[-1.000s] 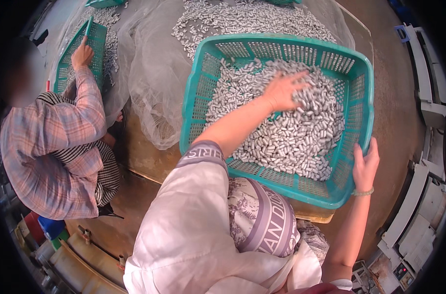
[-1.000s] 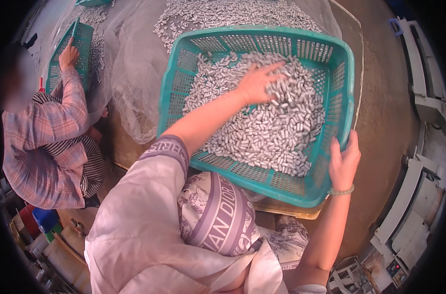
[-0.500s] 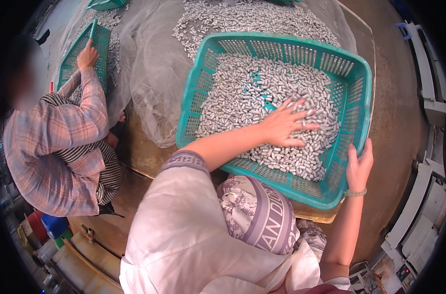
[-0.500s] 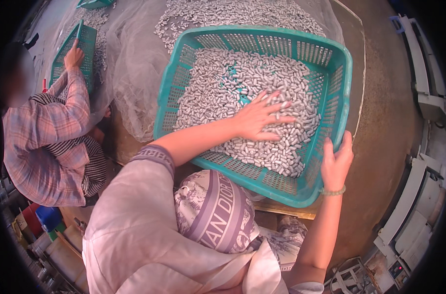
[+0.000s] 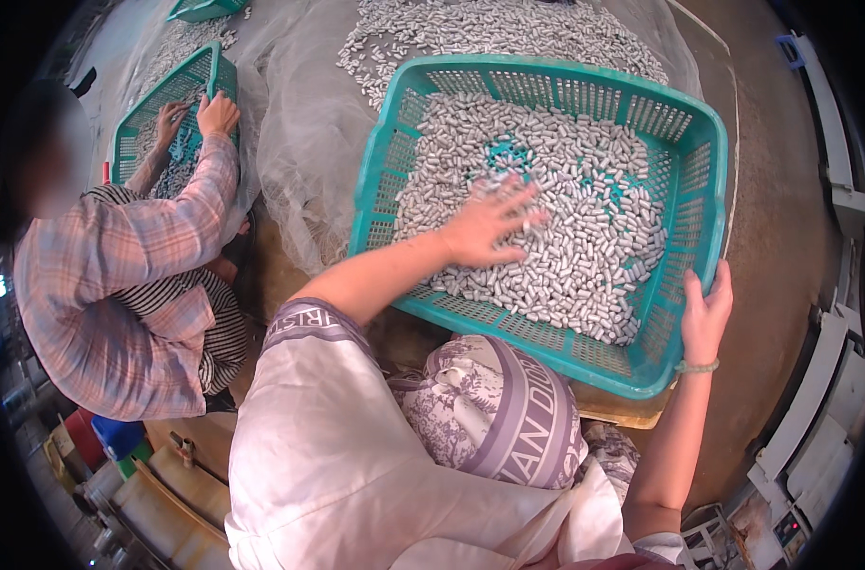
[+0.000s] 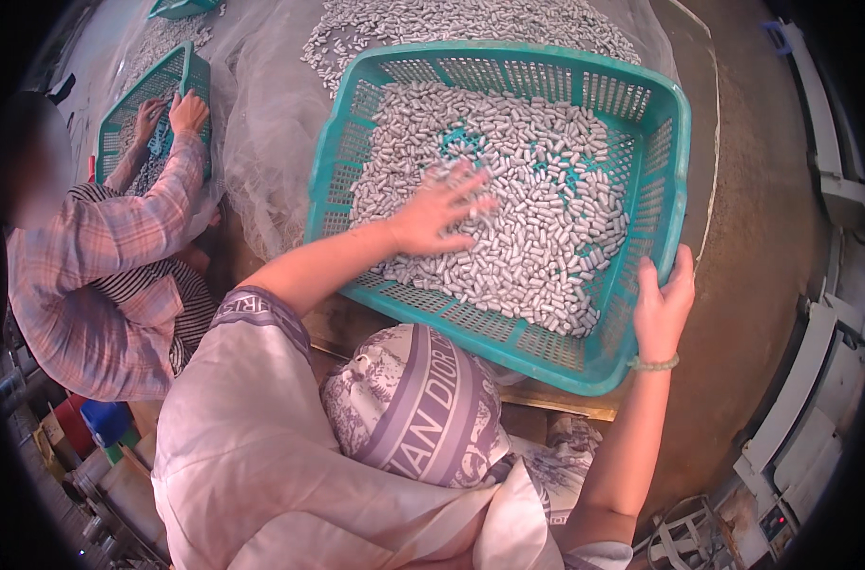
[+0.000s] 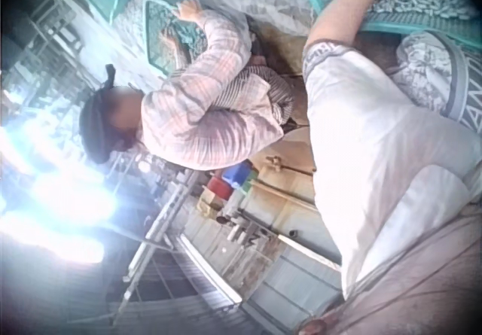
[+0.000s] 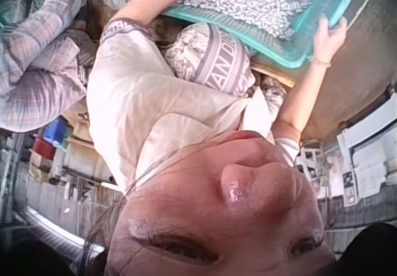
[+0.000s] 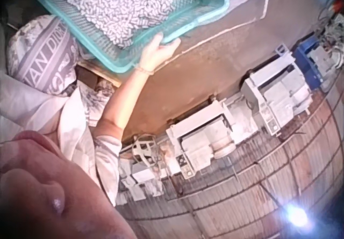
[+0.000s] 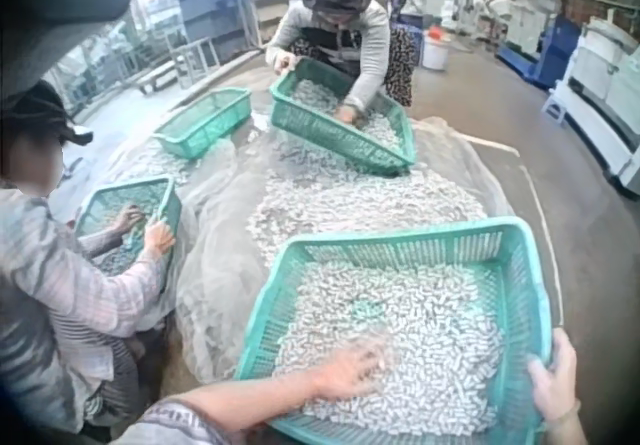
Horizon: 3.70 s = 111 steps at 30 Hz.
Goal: The person scoops small white cylindrical items from a large pile on a tarp and places them into a green plastic basket. The person repeatedly fills the basket by hand and shakes it to settle the contents.
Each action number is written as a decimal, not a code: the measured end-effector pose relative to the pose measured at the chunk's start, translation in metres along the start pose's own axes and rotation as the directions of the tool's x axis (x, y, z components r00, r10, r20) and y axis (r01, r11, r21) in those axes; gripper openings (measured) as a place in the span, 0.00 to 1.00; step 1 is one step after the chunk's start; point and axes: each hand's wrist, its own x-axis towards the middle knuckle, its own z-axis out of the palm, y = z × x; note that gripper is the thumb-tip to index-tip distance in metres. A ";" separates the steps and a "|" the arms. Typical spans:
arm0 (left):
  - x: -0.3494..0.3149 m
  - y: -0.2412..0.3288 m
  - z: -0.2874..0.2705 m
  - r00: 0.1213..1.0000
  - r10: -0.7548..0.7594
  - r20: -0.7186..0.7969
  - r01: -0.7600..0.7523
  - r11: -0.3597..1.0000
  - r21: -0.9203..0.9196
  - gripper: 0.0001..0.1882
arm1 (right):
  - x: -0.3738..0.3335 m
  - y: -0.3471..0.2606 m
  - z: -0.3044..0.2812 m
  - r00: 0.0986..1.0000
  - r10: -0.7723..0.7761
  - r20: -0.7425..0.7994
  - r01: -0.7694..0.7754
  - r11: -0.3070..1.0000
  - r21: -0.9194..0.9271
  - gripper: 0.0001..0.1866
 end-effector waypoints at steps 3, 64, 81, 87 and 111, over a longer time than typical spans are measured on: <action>0.039 0.055 0.007 0.984 0.179 0.000 -0.177 0.973 -0.150 0.33 | 0.002 -0.005 0.000 1.000 0.012 -0.002 -0.012 1.000 -0.001 0.11; -0.006 -0.039 -0.057 0.801 -0.493 -0.340 0.456 0.870 -0.187 0.34 | 0.005 0.012 -0.005 0.998 0.056 0.019 -0.058 0.989 0.133 0.11; 0.058 0.049 0.015 0.861 -0.316 -0.398 -0.002 0.780 -0.626 0.34 | 0.007 0.010 -0.002 0.998 0.052 0.027 -0.056 0.988 0.141 0.12; 0.042 -0.095 -0.005 0.649 -0.448 -0.615 0.553 0.833 -0.022 0.29 | 0.010 0.008 0.001 0.994 0.098 0.047 -0.104 0.984 0.148 0.11; 0.024 0.009 -0.042 0.876 -0.483 -0.020 0.347 0.657 -0.669 0.38 | 0.010 0.023 -0.004 0.996 0.054 0.068 -0.060 0.993 0.099 0.13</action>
